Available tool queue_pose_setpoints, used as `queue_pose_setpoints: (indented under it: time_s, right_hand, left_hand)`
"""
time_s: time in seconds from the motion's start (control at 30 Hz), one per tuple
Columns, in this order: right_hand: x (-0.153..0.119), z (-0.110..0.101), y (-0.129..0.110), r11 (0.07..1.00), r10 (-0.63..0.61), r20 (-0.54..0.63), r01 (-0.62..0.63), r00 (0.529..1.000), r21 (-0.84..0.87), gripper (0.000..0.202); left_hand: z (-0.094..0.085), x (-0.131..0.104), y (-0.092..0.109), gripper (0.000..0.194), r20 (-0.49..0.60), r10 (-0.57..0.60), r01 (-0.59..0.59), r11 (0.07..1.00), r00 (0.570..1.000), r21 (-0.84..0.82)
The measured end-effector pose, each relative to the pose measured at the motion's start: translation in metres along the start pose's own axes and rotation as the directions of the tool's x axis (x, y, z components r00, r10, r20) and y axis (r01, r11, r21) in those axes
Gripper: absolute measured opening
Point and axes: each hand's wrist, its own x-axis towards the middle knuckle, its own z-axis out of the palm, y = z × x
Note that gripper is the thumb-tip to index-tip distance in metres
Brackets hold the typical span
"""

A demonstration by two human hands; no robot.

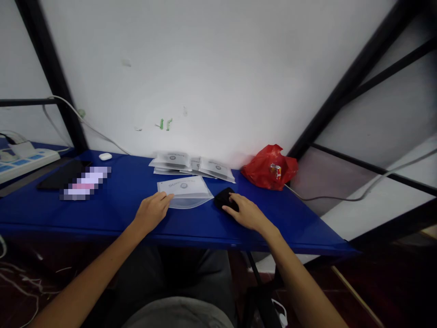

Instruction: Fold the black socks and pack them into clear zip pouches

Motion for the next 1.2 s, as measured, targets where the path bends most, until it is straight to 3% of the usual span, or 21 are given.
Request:
queue_pose_setpoints:
  time_s: [0.13,0.27,0.5,0.73,0.97,1.1,1.2]
  right_hand:
    - [-0.006,0.007,-0.001,1.0,0.011,0.042,-0.012,0.999,0.026,0.064]
    - [-0.009,0.009,-0.001,0.998,-0.025,0.094,0.019,0.995,0.064,0.079]
    - [-0.011,0.009,0.006,0.996,-0.07,0.112,0.063,0.991,0.062,0.065]
    - [-0.009,0.017,-0.002,0.998,-0.063,-0.011,0.063,0.998,-0.006,0.065]
    - [0.002,0.018,0.001,0.986,-0.124,-0.053,0.117,0.991,-0.116,0.047]
    - [0.008,0.023,0.008,0.983,-0.176,-0.036,0.174,0.984,-0.055,0.058]
    - [0.01,0.027,0.009,0.992,-0.127,-0.008,0.127,0.992,-0.02,0.067]
  left_hand:
    - [0.0,0.0,0.0,0.029,0.017,-0.039,0.04,0.999,0.999,-0.033]
    - [0.0,-0.001,-0.001,0.029,0.017,-0.062,0.063,0.997,0.998,-0.05]
    - [0.0,0.0,0.0,0.028,0.014,-0.083,0.083,0.995,0.996,-0.056]
    - [0.001,-0.001,-0.001,0.029,0.016,-0.099,0.1,0.993,0.995,-0.064]
    - [-0.005,0.004,0.005,0.028,-0.016,-0.073,0.072,0.997,0.997,-0.03]
    - [-0.014,0.015,0.01,0.027,0.015,-0.047,0.046,0.998,0.999,0.043]
    - [-0.019,0.024,0.011,0.027,0.047,-0.021,0.017,0.997,0.999,0.077]
